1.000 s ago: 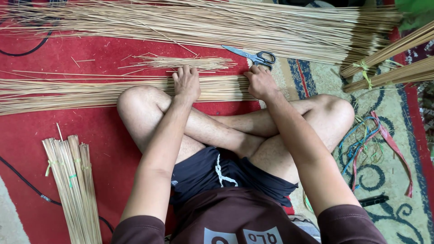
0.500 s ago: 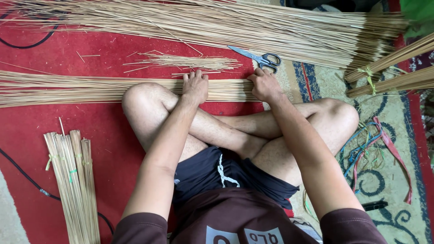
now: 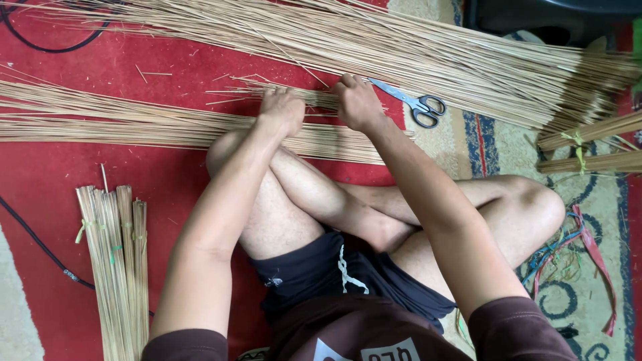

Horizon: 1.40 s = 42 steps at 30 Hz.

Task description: The person sorts, aligns, and trims thin wooden sticks using scissors while sitting on the floor.

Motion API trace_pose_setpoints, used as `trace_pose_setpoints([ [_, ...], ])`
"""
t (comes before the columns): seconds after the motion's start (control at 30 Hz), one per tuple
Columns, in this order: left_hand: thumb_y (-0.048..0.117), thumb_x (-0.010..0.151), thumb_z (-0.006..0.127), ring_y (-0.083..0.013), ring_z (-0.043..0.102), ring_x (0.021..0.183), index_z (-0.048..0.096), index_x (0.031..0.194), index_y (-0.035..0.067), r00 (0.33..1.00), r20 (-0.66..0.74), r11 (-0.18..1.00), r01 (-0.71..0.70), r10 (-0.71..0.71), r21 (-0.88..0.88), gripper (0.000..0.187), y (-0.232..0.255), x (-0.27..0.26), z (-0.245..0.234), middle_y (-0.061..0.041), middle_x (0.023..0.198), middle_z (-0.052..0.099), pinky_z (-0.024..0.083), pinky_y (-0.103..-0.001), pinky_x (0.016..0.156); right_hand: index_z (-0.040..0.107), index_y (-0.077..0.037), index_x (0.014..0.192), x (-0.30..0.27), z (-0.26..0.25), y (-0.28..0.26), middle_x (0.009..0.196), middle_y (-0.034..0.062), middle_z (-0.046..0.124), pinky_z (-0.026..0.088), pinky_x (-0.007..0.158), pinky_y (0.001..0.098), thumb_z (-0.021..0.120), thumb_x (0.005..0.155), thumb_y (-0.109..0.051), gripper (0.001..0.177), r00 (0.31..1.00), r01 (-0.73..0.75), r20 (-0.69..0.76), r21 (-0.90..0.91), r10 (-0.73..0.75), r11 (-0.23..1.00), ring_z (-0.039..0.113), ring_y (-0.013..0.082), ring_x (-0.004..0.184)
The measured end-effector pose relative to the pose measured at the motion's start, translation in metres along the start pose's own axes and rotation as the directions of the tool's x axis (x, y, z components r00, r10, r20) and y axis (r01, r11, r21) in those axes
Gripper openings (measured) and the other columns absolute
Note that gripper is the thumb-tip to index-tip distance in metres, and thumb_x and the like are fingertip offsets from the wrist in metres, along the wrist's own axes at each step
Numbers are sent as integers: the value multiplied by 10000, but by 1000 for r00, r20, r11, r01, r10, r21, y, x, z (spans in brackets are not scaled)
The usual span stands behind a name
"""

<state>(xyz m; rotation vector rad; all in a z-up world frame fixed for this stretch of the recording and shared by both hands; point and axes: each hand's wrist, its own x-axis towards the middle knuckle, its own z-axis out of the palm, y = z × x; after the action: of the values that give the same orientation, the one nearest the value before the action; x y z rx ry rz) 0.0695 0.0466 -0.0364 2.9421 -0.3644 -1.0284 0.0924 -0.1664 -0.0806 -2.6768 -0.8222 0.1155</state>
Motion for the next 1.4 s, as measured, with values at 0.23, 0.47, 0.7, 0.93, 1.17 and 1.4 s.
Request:
trace_pose_setpoints([
  [0.23,30,838,661,-431,484,1370,754,1215,77,990,117,995,81,-75,-50,391,-24,3,-9,-227,1474,502,373,-557,1071,682,-120,1206,52,36,-19,1314,59,480,513,938,491,528,767,-143,466,970,-110,215,-23,113,994,518,332,1183],
  [0.47,20,855,701,-411,479,1378,765,1209,103,988,152,998,2,7,-58,369,7,8,-9,-231,1459,499,348,-519,1112,704,-67,1169,41,21,-15,1226,24,513,505,861,454,515,756,-95,455,990,-17,137,14,15,1000,519,313,1114],
  [0.7,45,859,714,-371,518,1341,763,1214,92,993,108,998,49,-52,31,361,3,22,6,-195,1403,550,364,-491,1084,686,-103,947,9,3,4,1131,-9,549,461,796,402,555,755,-139,236,983,180,41,-68,-178,981,539,266,1024],
  [0.93,52,849,715,-398,526,1323,764,1192,54,992,106,997,77,-74,-21,346,2,3,-8,-209,1383,557,381,-504,1069,704,-143,897,-10,2,-18,1083,-31,573,441,769,373,544,776,-147,201,977,211,-9,-107,-213,972,558,231,955],
  [1.17,24,784,759,-413,541,1295,612,1381,12,985,-105,981,120,-137,-154,615,-9,2,-14,-239,1390,527,441,-512,1025,593,-79,1215,-6,11,-21,1204,67,497,436,869,429,767,780,-326,530,995,-10,101,-161,27,987,506,294,1104],
  [1.4,-3,739,804,-394,358,1463,416,1484,-32,982,-97,975,147,-165,-168,840,-19,22,-5,-241,1497,387,257,-572,1173,487,-113,1495,6,8,-26,1303,70,464,441,968,430,868,786,-481,885,942,-155,260,-214,210,964,459,281,1213],
])
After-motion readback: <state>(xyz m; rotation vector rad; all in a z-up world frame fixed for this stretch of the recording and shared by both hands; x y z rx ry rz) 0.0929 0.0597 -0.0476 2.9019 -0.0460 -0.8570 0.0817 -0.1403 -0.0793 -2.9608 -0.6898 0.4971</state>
